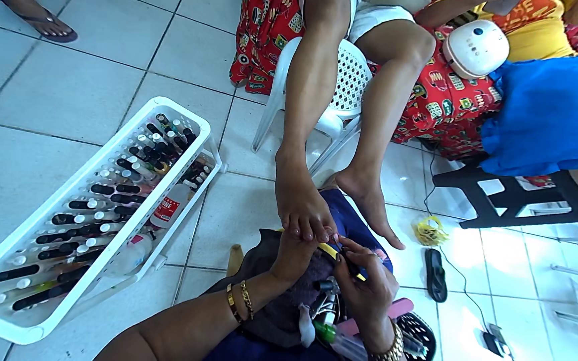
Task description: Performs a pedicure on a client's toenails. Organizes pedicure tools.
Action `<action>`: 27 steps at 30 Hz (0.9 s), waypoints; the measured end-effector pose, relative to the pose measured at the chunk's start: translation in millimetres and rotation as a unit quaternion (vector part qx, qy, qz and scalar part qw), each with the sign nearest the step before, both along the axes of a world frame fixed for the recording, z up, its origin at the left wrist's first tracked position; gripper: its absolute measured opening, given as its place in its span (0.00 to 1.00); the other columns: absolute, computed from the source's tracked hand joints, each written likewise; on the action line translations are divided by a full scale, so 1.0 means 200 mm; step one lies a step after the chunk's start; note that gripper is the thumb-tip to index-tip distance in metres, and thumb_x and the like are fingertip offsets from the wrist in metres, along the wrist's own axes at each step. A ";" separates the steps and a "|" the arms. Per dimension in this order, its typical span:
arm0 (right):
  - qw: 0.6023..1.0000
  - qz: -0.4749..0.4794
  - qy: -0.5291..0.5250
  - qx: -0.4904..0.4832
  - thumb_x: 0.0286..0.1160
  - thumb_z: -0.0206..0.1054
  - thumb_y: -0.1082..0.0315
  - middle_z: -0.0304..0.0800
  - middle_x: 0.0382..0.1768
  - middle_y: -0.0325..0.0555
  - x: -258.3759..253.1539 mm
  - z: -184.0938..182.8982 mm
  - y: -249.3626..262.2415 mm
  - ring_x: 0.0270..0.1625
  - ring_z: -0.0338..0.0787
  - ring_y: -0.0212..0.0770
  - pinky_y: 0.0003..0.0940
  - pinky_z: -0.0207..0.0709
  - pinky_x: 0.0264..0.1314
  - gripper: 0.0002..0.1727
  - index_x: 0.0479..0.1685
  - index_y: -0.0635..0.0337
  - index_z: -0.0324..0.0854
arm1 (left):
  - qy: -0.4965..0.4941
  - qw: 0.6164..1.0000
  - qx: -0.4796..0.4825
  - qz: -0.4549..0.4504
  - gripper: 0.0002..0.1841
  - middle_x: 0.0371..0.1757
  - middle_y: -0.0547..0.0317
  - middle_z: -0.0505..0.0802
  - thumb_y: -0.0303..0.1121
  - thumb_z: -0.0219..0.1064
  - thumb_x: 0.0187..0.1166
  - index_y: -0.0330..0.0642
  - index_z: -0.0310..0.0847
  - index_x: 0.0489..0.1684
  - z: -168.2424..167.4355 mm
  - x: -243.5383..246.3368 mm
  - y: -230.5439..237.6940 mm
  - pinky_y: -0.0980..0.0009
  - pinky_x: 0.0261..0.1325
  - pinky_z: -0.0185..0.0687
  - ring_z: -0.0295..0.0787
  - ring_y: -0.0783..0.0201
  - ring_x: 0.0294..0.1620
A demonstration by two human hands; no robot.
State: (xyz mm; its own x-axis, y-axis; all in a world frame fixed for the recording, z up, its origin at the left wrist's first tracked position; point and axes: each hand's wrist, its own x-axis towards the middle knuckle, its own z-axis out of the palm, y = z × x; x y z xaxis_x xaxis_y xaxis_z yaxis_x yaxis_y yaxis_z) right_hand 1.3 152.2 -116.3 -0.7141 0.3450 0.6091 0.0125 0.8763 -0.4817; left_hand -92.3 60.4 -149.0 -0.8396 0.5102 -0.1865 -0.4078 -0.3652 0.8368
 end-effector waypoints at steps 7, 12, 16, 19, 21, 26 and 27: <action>1.000 0.002 0.000 -0.001 0.70 0.66 0.69 0.97 0.41 0.50 0.00 0.00 0.00 0.44 0.95 0.27 0.14 0.80 0.43 0.05 0.34 0.60 0.76 | -0.002 1.000 0.000 0.000 0.10 0.29 0.77 0.90 0.19 0.71 0.72 0.47 0.83 0.28 0.00 0.00 0.00 0.82 0.48 0.84 0.88 0.83 0.38; 1.000 -0.001 -0.001 -0.004 0.69 0.66 0.69 0.97 0.41 0.51 0.00 0.00 0.00 0.44 0.95 0.27 0.13 0.80 0.44 0.05 0.33 0.60 0.77 | -0.002 1.000 0.002 0.001 0.10 0.30 0.77 0.91 0.18 0.71 0.71 0.47 0.84 0.28 0.00 0.00 0.00 0.82 0.49 0.84 0.88 0.83 0.38; 1.000 0.002 0.000 -0.010 0.69 0.66 0.69 0.97 0.42 0.51 0.01 0.00 0.00 0.44 0.95 0.27 0.14 0.80 0.43 0.05 0.33 0.60 0.77 | -0.016 1.000 0.002 -0.004 0.10 0.29 0.75 0.91 0.18 0.71 0.72 0.47 0.84 0.28 0.01 0.00 0.00 0.82 0.44 0.85 0.89 0.82 0.35; 1.000 0.004 0.000 -0.011 0.70 0.66 0.69 0.97 0.42 0.51 0.01 0.01 0.00 0.43 0.94 0.27 0.13 0.80 0.42 0.05 0.34 0.60 0.77 | -0.021 1.000 0.002 -0.006 0.10 0.29 0.74 0.91 0.18 0.70 0.73 0.46 0.83 0.29 0.01 0.00 0.00 0.81 0.44 0.86 0.89 0.81 0.36; 1.000 0.006 -0.002 -0.013 0.70 0.66 0.69 0.97 0.42 0.52 0.01 0.01 0.00 0.42 0.94 0.27 0.13 0.80 0.41 0.05 0.34 0.60 0.77 | -0.023 1.000 -0.002 -0.007 0.10 0.29 0.74 0.91 0.18 0.70 0.73 0.46 0.83 0.28 0.02 0.00 0.00 0.82 0.42 0.86 0.89 0.81 0.35; 1.000 0.007 -0.002 -0.015 0.70 0.66 0.69 0.97 0.43 0.52 0.01 0.01 0.00 0.44 0.95 0.27 0.13 0.80 0.43 0.05 0.34 0.61 0.77 | -0.018 1.000 0.009 -0.002 0.10 0.30 0.75 0.91 0.18 0.71 0.72 0.47 0.83 0.28 0.01 0.00 0.00 0.81 0.45 0.85 0.88 0.81 0.36; 1.000 0.008 -0.002 -0.016 0.70 0.66 0.69 0.97 0.42 0.52 0.01 0.01 0.00 0.44 0.94 0.26 0.13 0.80 0.43 0.05 0.34 0.61 0.76 | -0.017 1.000 0.010 -0.002 0.10 0.30 0.75 0.91 0.18 0.71 0.72 0.47 0.83 0.28 0.01 0.00 0.00 0.81 0.46 0.85 0.88 0.81 0.37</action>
State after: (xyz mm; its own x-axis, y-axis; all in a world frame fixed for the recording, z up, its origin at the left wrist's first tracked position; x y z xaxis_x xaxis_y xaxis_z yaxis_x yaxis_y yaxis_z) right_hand 3.8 152.1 -114.5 -0.7216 0.3536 0.5952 0.0009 0.8602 -0.5099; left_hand -93.1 60.1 -147.8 -0.8310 0.5173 -0.2046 -0.4377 -0.3810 0.8144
